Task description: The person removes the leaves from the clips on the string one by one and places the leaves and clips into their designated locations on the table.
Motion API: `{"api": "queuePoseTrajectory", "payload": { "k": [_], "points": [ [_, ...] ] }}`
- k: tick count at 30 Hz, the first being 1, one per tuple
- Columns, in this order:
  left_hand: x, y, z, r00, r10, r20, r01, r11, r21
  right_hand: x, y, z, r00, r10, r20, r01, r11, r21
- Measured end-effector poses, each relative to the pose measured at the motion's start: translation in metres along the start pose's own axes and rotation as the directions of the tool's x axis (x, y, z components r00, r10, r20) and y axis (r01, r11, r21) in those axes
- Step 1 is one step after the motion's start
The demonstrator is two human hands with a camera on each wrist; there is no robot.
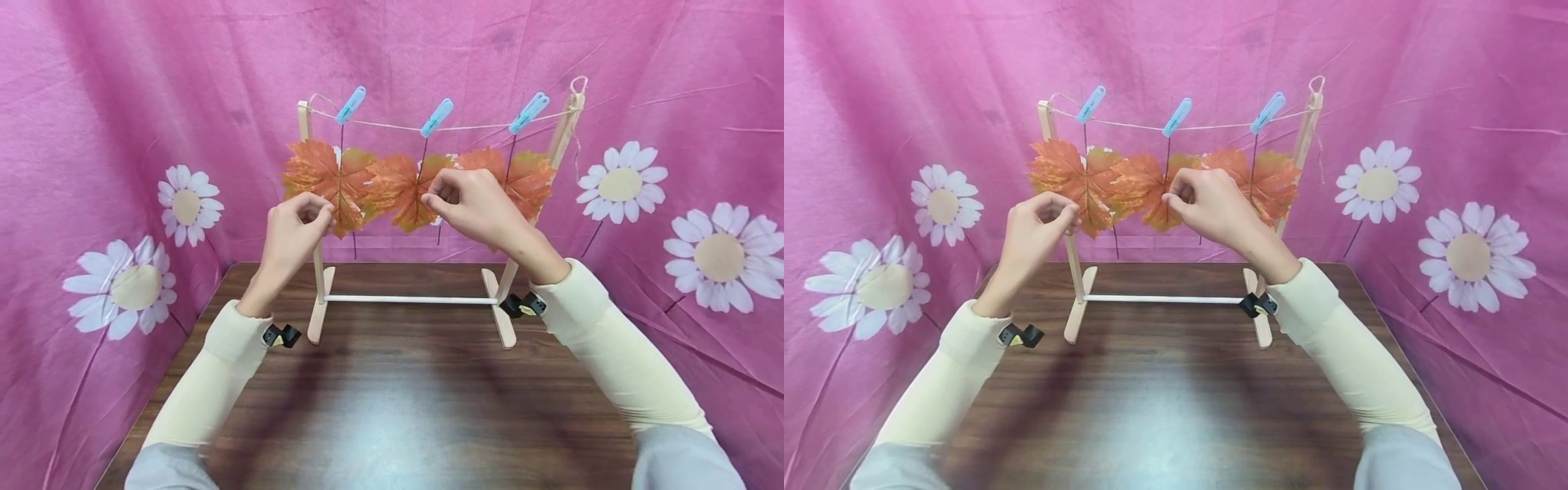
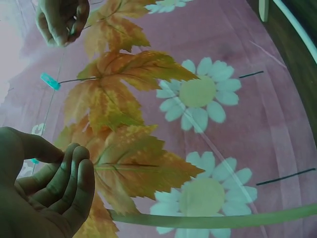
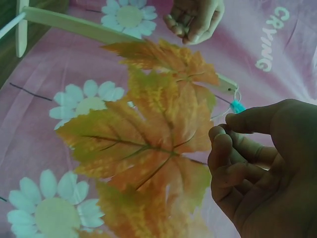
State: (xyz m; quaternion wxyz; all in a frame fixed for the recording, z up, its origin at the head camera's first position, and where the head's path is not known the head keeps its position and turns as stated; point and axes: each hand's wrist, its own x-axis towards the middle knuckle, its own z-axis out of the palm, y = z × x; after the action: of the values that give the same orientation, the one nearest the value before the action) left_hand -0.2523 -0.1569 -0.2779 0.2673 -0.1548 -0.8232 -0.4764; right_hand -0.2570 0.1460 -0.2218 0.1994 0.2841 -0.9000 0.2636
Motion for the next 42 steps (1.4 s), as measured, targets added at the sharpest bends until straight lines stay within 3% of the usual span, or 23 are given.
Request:
{"api": "queuePoseTrajectory", "payload": {
  "k": [12,22,28,36,42],
  "points": [
    [0.017,0.015,0.004,0.998,-0.010,-0.057,0.008,0.999,-0.037,0.031,-0.022,-0.001,0.999,-0.014,0.045,0.012,0.999,0.050],
    [0.042,0.025,0.007,0.992,-0.070,-0.108,0.055,0.989,-0.136,0.064,-0.037,-0.005,0.998,0.015,0.059,-0.021,0.995,0.096],
    [0.055,0.033,0.009,0.989,-0.076,-0.126,0.056,0.986,-0.158,0.082,-0.044,-0.010,0.998,0.030,0.052,-0.036,0.992,0.125],
    [0.066,0.045,0.013,0.980,-0.069,-0.187,0.043,0.989,-0.142,0.102,-0.056,-0.019,0.993,0.100,0.060,-0.107,0.985,0.136],
    [0.072,0.051,0.016,0.967,-0.071,-0.244,0.063,0.997,-0.041,0.120,-0.064,-0.019,0.982,0.173,0.078,-0.183,0.970,0.159]
  ]
}}
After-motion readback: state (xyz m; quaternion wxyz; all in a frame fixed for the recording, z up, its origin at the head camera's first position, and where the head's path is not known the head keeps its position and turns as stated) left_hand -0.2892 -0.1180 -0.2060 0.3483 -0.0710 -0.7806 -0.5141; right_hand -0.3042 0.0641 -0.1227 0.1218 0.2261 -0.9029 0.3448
